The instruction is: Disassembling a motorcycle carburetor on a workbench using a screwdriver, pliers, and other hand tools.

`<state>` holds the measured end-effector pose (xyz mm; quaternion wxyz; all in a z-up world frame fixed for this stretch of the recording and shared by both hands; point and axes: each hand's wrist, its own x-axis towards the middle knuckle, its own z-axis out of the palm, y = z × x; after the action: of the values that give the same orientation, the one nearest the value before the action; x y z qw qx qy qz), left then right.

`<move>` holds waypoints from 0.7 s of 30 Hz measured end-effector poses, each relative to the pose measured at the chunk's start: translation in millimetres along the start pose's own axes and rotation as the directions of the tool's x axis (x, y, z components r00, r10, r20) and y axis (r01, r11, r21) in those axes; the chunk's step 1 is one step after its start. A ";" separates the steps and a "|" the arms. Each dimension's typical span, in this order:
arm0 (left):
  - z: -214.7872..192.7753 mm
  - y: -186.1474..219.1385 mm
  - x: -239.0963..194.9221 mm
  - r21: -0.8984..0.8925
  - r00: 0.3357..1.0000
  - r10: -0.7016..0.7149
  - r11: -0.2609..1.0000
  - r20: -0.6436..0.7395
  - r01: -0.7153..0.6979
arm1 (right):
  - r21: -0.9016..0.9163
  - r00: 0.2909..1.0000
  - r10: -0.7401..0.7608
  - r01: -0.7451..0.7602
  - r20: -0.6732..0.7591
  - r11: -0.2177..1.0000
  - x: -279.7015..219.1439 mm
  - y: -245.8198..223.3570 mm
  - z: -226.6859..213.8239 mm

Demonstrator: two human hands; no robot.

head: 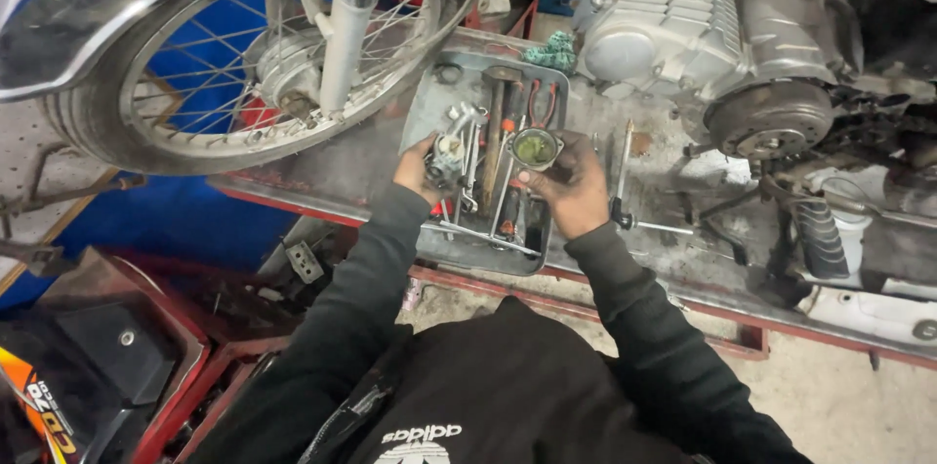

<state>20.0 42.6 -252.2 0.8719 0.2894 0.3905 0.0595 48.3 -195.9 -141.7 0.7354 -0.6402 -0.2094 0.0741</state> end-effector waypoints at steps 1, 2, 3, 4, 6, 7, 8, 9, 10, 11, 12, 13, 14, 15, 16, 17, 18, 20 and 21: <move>-6.9 -3.2 5.6 0.004 1.000 -0.006 1.000 0.003 0.006 | -0.003 1.000 0.002 -0.002 -0.007 1.000 -0.8 -0.1 -3.8; -13.5 -5.7 11.8 0.047 0.999 -0.011 0.999 -0.037 0.012 | -0.034 1.000 -0.008 0.008 -0.020 0.999 -0.6 0.0 -7.4; -20.1 -8.0 18.1 0.089 0.997 -0.013 0.996 -0.077 0.020 | -0.065 0.999 -0.019 0.016 -0.033 0.998 -0.3 0.1 -10.9; -18.5 -9.3 15.4 0.091 0.997 -0.016 0.996 -0.074 0.023 | -0.068 0.999 -0.019 0.017 -0.037 0.998 -0.8 1.4 -11.5; -16.4 -12.4 9.8 0.303 0.985 0.002 0.952 -0.172 0.051 | -0.025 1.000 0.019 -0.019 -0.021 0.999 -2.5 4.5 -12.4; -23.3 -15.5 17.1 0.304 0.985 -0.001 0.951 -0.171 0.054 | -0.027 0.999 0.020 -0.021 -0.025 0.999 -3.1 4.5 -12.1; -31.9 -18.3 23.6 0.559 0.974 0.057 0.826 -0.219 0.077 | -0.025 0.999 0.021 -0.022 -0.027 0.999 -4.4 4.9 -10.9; -40.6 -21.1 30.0 0.765 0.961 0.125 0.634 -0.246 0.113 | -0.024 0.999 0.022 -0.023 -0.030 0.999 -5.9 5.4 -9.6; -40.7 -25.5 33.6 0.765 0.961 0.123 0.633 -0.248 0.116 | -0.024 0.999 0.025 -0.025 -0.031 0.999 -6.9 3.5 -8.4; -40.9 -29.8 37.1 0.953 0.975 0.182 0.297 -0.126 0.068 | -0.041 0.999 0.027 -0.028 -0.031 0.999 -8.2 1.6 -7.2; -41.2 -33.3 40.3 0.996 0.981 0.192 -0.083 0.008 0.008 | -0.057 0.999 0.028 -0.030 -0.029 0.998 -8.8 -0.6 -5.4; -29.0 -31.3 15.6 0.997 0.981 0.192 -0.083 0.006 0.010 | -0.057 0.999 0.030 -0.032 -0.028 0.998 -11.2 -0.9 -2.2; -14.9 -28.1 -7.7 0.973 0.960 0.279 0.227 -0.025 -0.041 | -0.033 0.998 0.041 -0.042 -0.040 0.999 -12.3 -1.3 0.9; -0.6 -25.2 -31.1 0.854 0.934 0.349 0.508 -0.081 -0.116 | -0.009 0.997 0.051 -0.052 -0.052 0.999 -13.3 -1.8 3.6; -12.4 -28.9 -14.3 0.855 0.934 0.348 0.505 -0.080 -0.115 | -0.008 0.997 0.053 -0.053 -0.055 0.999 -14.7 -4.1 2.5; -24.0 -32.8 2.5 0.905 0.924 0.375 0.414 -0.074 -0.096 | -0.026 0.999 0.036 -0.037 -0.040 0.999 -16.0 -6.4 1.2; -34.5 -35.8 20.4 0.946 0.914 0.402 0.316 -0.059 -0.077 | -0.045 0.999 0.017 -0.019 -0.028 0.999 -16.8 -8.6 -0.1; -36.5 -26.4 17.7 0.949 0.919 0.393 0.299 -0.029 -0.098 | -0.036 0.999 0.010 -0.011 -0.037 0.999 -20.9 -8.1 -3.7; -35.2 -22.6 17.4 0.951 0.923 0.385 0.288 -0.004 -0.116 | -0.029 0.999 0.003 -0.005 -0.038 1.000 -22.7 -8.2 -7.1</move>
<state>4.0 45.8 -294.4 0.4707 0.7860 0.4006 -0.0061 29.4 -212.4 -139.3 0.7298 -0.6525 -0.1951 0.0603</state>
